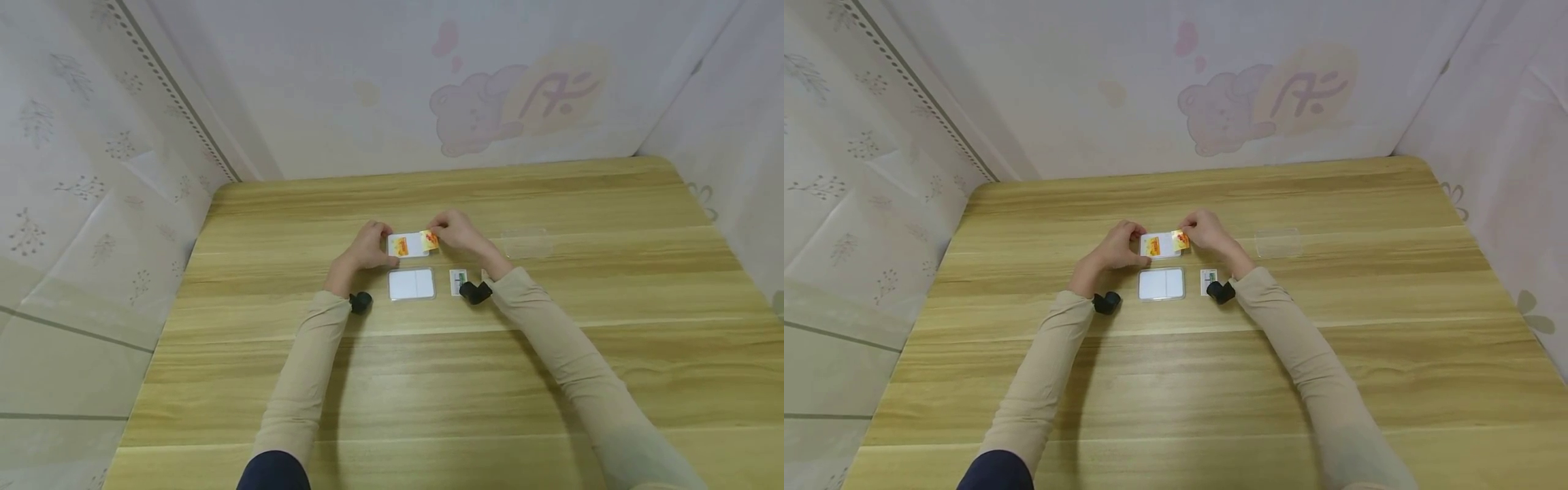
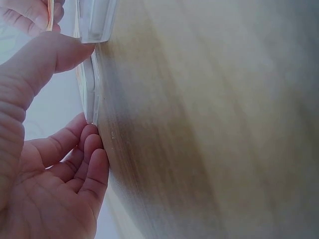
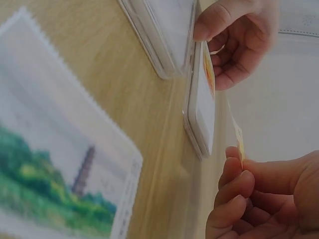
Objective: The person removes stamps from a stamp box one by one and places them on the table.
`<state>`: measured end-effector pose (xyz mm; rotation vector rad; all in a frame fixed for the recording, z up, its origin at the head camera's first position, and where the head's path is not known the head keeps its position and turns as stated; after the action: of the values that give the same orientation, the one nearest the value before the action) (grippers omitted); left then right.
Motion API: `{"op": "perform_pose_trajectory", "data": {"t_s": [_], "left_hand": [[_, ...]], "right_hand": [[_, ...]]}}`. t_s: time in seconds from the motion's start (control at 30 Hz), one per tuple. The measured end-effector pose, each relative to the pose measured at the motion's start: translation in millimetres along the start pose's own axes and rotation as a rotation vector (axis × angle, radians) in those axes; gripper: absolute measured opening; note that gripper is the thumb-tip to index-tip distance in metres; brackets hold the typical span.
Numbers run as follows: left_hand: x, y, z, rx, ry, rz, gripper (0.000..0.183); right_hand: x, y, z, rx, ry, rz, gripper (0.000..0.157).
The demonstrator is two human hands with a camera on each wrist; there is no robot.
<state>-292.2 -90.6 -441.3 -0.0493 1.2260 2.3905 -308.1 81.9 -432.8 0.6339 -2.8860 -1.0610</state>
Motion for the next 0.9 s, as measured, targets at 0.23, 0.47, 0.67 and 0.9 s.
{"op": "perform_pose_trajectory", "data": {"t_s": [0.23, 0.47, 0.67, 0.9], "left_hand": [[-0.6, 0.4, -0.2, -0.006, 0.006, -0.004, 0.064], [-1.5, 0.4, 0.5, -0.017, 0.006, -0.011, 0.064], [-2.3, 0.6, 1.6, -0.020, 0.016, -0.017, 0.064], [-3.2, 0.6, 2.9, -0.009, 0.022, -0.013, 0.064]], "right_hand": [[-7, 10.4, 2, 0.006, 0.005, 0.011, 0.022], [-13, 19.0, 5, 0.015, -0.010, 0.032, 0.022], [-17, 24.4, 10, -0.003, 0.002, 0.044, 0.021], [-25, 32.4, 15, -0.017, -0.001, 0.056, 0.021]]}}
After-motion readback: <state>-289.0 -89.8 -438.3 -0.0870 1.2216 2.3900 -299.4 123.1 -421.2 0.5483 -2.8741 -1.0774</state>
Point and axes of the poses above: each hand's wrist, its own x-axis towards the middle knuckle, its own y-axis out of the back of the hand, z = x × y, the point moved 6 cm from there along x, towards the middle knuckle, and after that the axes turned 3 degrees about y, right-handed, at the moved point
